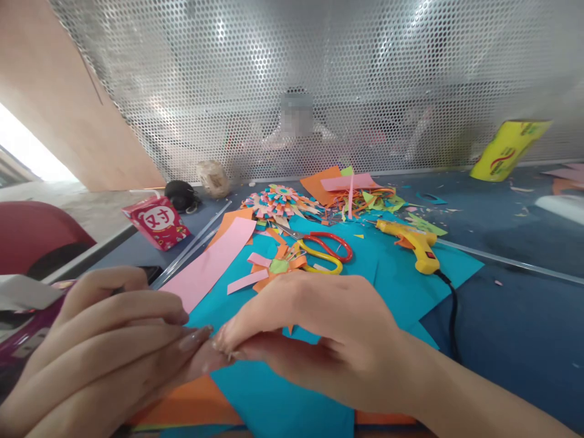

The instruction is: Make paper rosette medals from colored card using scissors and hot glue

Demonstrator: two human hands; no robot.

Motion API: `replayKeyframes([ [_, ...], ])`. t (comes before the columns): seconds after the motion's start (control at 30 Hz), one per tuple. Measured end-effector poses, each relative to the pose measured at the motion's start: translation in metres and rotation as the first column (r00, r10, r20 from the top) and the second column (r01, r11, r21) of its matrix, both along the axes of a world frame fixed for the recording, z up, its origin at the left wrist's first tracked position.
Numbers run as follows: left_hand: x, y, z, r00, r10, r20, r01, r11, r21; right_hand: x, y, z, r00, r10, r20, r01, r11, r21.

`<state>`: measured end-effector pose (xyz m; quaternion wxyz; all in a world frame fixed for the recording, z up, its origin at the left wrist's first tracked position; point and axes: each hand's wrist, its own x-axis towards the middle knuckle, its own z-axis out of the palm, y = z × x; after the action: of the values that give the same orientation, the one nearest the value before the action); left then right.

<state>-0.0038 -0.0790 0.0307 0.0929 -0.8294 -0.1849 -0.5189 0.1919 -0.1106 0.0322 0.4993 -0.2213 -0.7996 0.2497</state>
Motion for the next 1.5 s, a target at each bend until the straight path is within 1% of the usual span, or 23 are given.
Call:
replayKeyframes([
  [0.03, 0.0, 0.0, 0.003, 1.0, -0.001, -0.031, 0.003, 0.999, 0.046, 0.0, 0.0, 0.001, 1.0, -0.003, 0.017, 0.003, 1.0, 0.014],
  [0.1, 0.0, 0.0, 0.007, 0.993, 0.018, -0.119, -0.008, 0.997, 0.081, 0.002, 0.0, 0.003, 0.997, -0.007, 0.073, 0.004, 0.999, 0.046],
  [0.13, -0.001, 0.001, 0.009, 0.986, 0.023, -0.164, -0.012, 0.997, 0.072, 0.003, 0.0, 0.004, 0.994, -0.01, 0.112, 0.003, 0.998, 0.059],
  [0.17, -0.002, 0.002, 0.011, 0.97, 0.036, -0.242, -0.03, 0.999, 0.026, 0.004, -0.001, 0.005, 0.988, -0.014, 0.152, 0.004, 0.998, 0.067],
  [0.23, -0.002, 0.007, 0.014, 0.959, -0.017, -0.284, 0.021, 1.0, 0.014, 0.006, -0.002, 0.006, 0.976, -0.015, 0.218, -0.001, 0.997, 0.072],
  [0.33, 0.001, 0.019, 0.014, 0.953, -0.16, -0.257, 0.163, 0.987, -0.012, 0.009, -0.003, 0.007, 0.966, -0.019, 0.258, 0.0, 0.997, 0.074],
  [0.4, 0.006, 0.025, 0.012, 0.956, -0.22, -0.195, 0.21, 0.975, -0.071, 0.01, -0.003, 0.005, 0.962, -0.027, 0.272, 0.001, 0.995, 0.097],
  [0.47, 0.01, 0.028, 0.009, 0.964, -0.234, -0.124, 0.215, 0.965, -0.147, 0.01, -0.003, 0.003, 0.955, -0.038, 0.294, 0.0, 0.992, 0.128],
  [0.53, 0.013, 0.027, 0.006, 0.967, -0.235, -0.099, 0.213, 0.958, -0.193, 0.01, -0.003, 0.001, 0.953, -0.065, 0.295, 0.019, 0.987, 0.157],
  [0.63, 0.013, 0.024, 0.008, 0.962, -0.24, -0.134, 0.218, 0.963, -0.159, 0.008, -0.002, 0.0, 0.956, -0.126, 0.264, 0.085, 0.983, 0.163],
  [0.77, 0.011, 0.021, 0.016, 0.944, -0.239, -0.228, 0.232, 0.971, -0.055, 0.006, 0.0, 0.0, 0.959, -0.207, 0.191, 0.197, 0.978, 0.07],
  [0.87, 0.008, 0.021, 0.019, 0.935, -0.236, -0.265, 0.236, 0.971, -0.029, 0.006, 0.001, -0.002, 0.97, -0.206, 0.132, 0.205, 0.979, 0.017],
  [0.93, 0.006, 0.021, 0.017, 0.943, -0.253, -0.217, 0.25, 0.967, -0.039, 0.005, 0.0, -0.003, 0.972, -0.197, 0.126, 0.195, 0.98, 0.023],
  [1.0, 0.005, 0.022, 0.013, 0.953, -0.27, -0.141, 0.26, 0.962, -0.083, 0.004, -0.001, -0.004, 0.973, -0.192, 0.128, 0.192, 0.981, 0.015],
  [1.07, 0.005, 0.022, 0.006, 0.961, -0.265, -0.072, 0.251, 0.954, -0.167, 0.002, -0.002, -0.007, 0.978, -0.181, 0.105, 0.186, 0.982, -0.039],
  [1.17, 0.008, 0.021, -0.003, 0.951, -0.308, 0.019, 0.299, 0.905, -0.302, -0.002, 0.0, -0.01, 0.99, -0.14, -0.006, 0.137, 0.978, -0.157],
  [1.23, 0.012, 0.02, -0.007, 0.937, -0.342, 0.069, 0.345, 0.879, -0.328, -0.003, 0.003, -0.012, 0.988, -0.134, -0.076, 0.114, 0.968, -0.223],
  [1.3, 0.016, 0.017, -0.008, 0.943, -0.324, 0.069, 0.33, 0.893, -0.306, -0.005, 0.006, -0.013, 0.983, -0.145, -0.117, 0.108, 0.955, -0.276],
  [1.4, 0.02, 0.014, -0.009, 0.976, -0.213, 0.042, 0.217, 0.945, -0.244, -0.006, 0.009, -0.013, 0.974, -0.163, -0.158, 0.103, 0.937, -0.334],
  [1.5, 0.019, 0.013, -0.01, 0.989, -0.148, 0.02, 0.148, 0.965, -0.217, -0.005, 0.01, -0.011, 0.973, -0.197, -0.124, 0.139, 0.919, -0.369],
])
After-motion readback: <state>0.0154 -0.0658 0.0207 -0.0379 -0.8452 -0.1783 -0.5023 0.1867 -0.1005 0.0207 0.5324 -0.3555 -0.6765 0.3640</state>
